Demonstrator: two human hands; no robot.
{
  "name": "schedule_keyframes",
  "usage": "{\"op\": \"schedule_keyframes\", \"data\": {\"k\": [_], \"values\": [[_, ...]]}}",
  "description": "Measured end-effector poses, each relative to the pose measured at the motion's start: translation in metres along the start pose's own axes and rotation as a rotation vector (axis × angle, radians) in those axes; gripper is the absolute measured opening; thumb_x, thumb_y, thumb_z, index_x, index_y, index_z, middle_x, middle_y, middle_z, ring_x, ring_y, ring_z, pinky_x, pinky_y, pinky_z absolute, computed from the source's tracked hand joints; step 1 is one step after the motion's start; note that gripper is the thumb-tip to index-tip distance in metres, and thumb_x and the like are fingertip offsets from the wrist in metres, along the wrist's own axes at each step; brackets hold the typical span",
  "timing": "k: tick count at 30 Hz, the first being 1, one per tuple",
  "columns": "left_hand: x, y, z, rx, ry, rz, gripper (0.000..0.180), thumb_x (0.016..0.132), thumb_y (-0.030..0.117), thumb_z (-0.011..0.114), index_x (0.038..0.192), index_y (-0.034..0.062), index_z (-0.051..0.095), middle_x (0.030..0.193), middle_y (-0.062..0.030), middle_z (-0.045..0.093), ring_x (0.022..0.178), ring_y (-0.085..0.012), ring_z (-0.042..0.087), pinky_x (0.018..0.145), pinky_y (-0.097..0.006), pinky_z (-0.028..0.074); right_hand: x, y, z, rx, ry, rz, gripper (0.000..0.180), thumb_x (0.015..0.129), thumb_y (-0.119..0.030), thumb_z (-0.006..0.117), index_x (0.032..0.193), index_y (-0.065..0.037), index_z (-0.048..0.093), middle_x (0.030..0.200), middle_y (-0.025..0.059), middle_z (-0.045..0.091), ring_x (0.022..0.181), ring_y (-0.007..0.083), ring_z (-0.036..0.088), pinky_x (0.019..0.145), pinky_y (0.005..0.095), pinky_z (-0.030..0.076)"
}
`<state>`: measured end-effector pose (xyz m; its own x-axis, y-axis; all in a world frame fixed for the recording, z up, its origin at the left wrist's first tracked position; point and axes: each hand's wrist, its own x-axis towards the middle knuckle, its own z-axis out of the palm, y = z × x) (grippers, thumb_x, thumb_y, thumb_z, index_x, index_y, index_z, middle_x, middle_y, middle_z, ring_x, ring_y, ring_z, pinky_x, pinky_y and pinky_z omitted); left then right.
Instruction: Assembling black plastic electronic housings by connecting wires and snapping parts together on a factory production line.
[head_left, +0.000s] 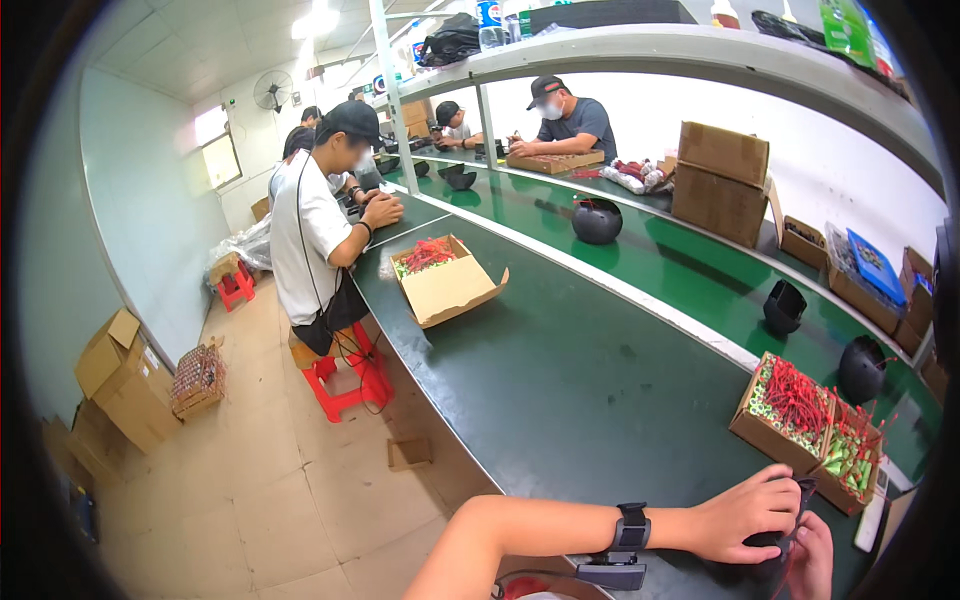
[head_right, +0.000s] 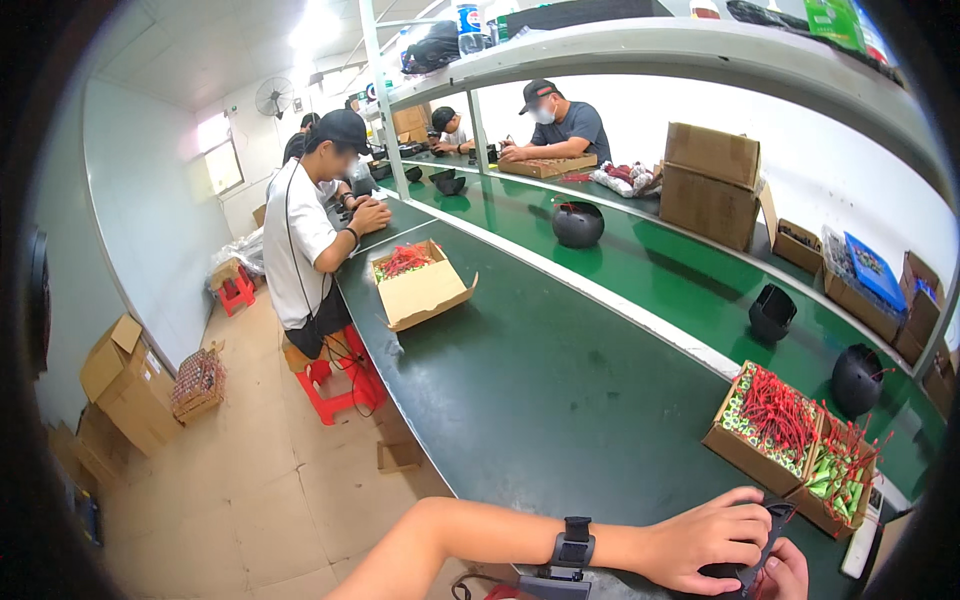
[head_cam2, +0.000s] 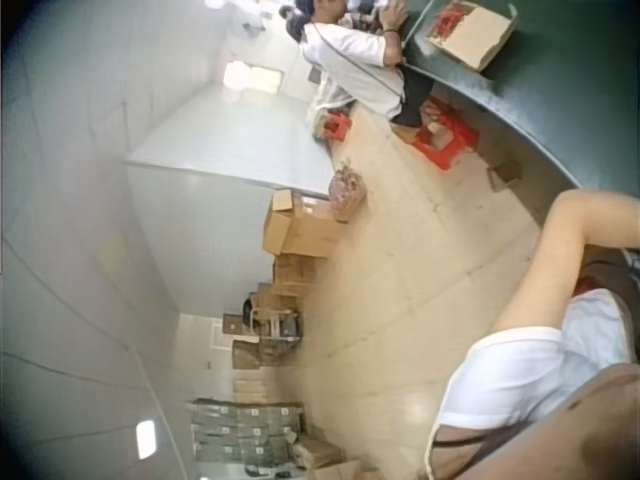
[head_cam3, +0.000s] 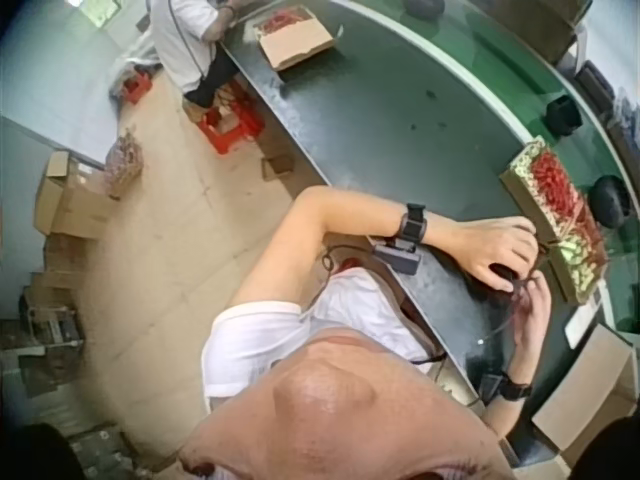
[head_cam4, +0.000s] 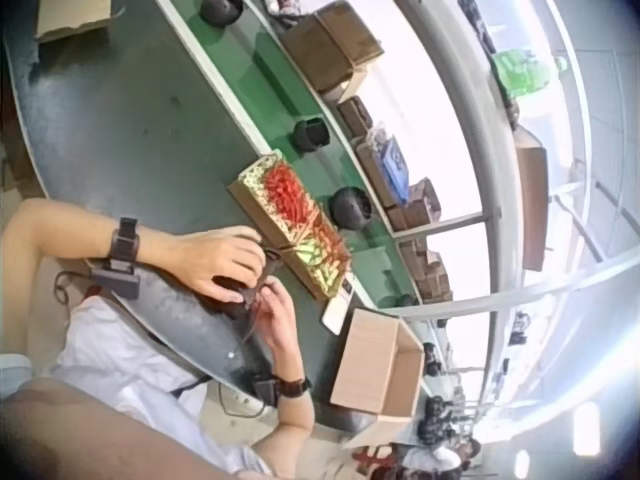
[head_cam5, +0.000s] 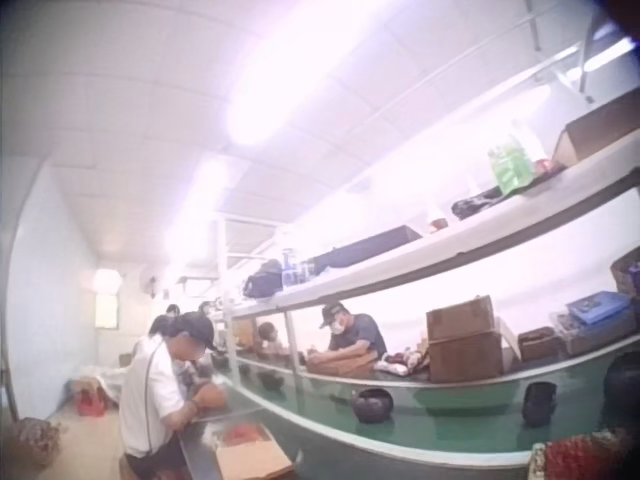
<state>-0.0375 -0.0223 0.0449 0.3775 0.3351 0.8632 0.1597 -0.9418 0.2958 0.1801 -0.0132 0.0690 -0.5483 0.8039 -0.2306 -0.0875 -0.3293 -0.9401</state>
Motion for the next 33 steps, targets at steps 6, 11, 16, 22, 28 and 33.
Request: {"op": "schedule_keyframes", "data": {"k": [6,11,16,22,28,33], "values": [[0.002,0.006,0.012,-0.085,-0.090,-0.050,0.025,0.070,0.022,0.065,0.082,0.0045,0.053,0.095,-0.0110,0.049,0.104,-0.0313,0.045,0.100,-0.052,0.027,-0.025,-0.007,-0.001,-0.047,-0.131,0.156,0.048,0.090,-0.022,0.058,0.129,0.001,0.043,0.102,0.0024,0.059,0.081,0.0078,0.056,0.068,0.0200,0.045],[0.011,0.007,0.014,-0.080,-0.114,-0.080,0.026,0.067,0.025,0.065,0.079,0.0042,0.053,0.091,-0.0114,0.047,0.101,-0.0309,0.044,0.092,-0.048,0.031,-0.031,-0.006,-0.004,-0.019,-0.250,0.105,0.053,0.087,-0.027,0.063,0.126,0.002,0.044,0.112,0.0067,0.056,0.092,0.0125,0.058,0.079,0.0247,0.047],[0.020,0.018,0.020,0.013,-0.125,-0.137,0.027,0.067,0.025,0.064,0.078,0.0037,0.052,0.089,-0.0116,0.046,0.100,-0.0304,0.043,0.092,-0.046,0.030,-0.039,0.012,-0.011,-0.008,-0.198,0.096,0.047,0.088,-0.025,0.063,0.122,0.002,0.046,0.107,0.0051,0.057,0.088,0.0103,0.057,0.078,0.0223,0.046],[0.024,0.010,0.032,-0.083,-0.135,-0.094,0.028,0.071,0.025,0.065,0.081,0.0044,0.050,0.093,-0.0114,0.045,0.102,-0.0317,0.045,0.093,-0.050,0.030,-0.048,0.026,-0.005,-0.198,0.119,-0.099,0.023,0.095,-0.021,0.047,0.096,0.001,0.055,0.067,0.0047,0.056,0.050,0.0149,0.057,0.047,0.0252,0.048],[0.018,-0.002,-0.001,-0.077,-0.277,-0.271,0.033,0.068,0.031,0.075,0.088,0.0084,0.062,0.099,-0.0084,0.055,0.107,-0.0305,0.051,0.099,-0.054,0.031,-0.017,0.002,0.001,-0.790,0.017,-0.405,0.018,0.085,-0.010,0.062,0.101,-0.002,0.057,0.057,0.0054,0.048,0.047,0.0113,0.044,0.047,0.0272,0.037],[0.025,-0.005,0.003,-0.097,-0.297,-0.245,0.032,0.062,0.027,0.077,0.082,0.0076,0.060,0.092,-0.0080,0.055,0.101,-0.0317,0.053,0.098,-0.054,0.032,-0.018,0.006,-0.010,-0.949,0.192,-0.665,0.014,0.079,-0.011,0.067,0.092,-0.006,0.065,0.060,0.0052,0.053,0.051,0.0204,0.054,0.048,0.0325,0.043]]}}
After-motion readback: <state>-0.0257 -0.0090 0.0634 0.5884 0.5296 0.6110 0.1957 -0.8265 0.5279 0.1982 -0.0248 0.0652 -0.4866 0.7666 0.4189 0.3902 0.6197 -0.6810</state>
